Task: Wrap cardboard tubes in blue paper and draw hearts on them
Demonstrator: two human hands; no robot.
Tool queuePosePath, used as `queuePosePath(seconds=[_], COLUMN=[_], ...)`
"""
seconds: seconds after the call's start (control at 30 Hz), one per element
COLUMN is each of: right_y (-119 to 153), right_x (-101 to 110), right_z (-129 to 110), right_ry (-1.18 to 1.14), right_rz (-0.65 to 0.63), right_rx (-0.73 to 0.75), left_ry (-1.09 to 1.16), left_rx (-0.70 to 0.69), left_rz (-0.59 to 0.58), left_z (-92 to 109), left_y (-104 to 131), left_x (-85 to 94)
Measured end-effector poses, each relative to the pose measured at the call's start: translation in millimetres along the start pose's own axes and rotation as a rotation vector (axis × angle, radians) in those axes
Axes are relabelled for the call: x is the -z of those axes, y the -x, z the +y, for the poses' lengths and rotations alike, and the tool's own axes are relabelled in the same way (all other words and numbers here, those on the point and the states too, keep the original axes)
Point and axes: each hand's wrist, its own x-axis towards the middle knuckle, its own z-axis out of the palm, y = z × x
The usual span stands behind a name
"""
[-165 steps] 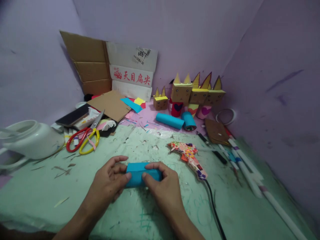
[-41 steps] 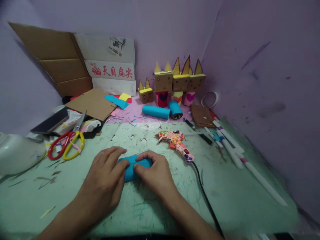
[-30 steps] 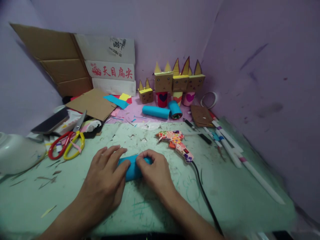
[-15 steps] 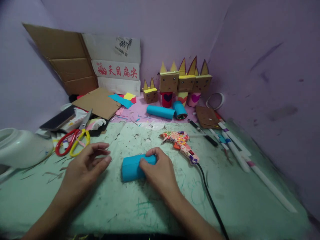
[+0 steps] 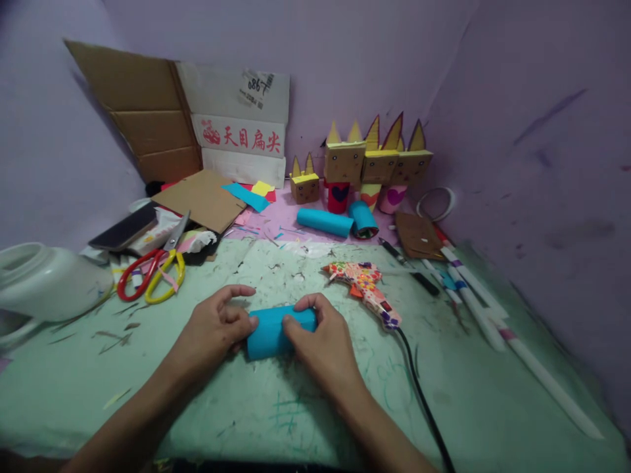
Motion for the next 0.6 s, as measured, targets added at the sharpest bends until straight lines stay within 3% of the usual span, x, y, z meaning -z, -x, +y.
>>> queuePosePath(seconds=[0.3, 0.6], right_y=[4, 1], right_x=[11, 8], right_z=[2, 0], right_ry=[-0.452, -0.362], right_rz=[-0.102, -0.057], right_rx=[-0.082, -0.077], left_ry=[0.032, 0.028], left_rx=[-0.012, -0.039], left_rz=[0.010, 0.024], left_z=[-1, -2], left_y=[3, 3], left_x=[-0.4, -2.2])
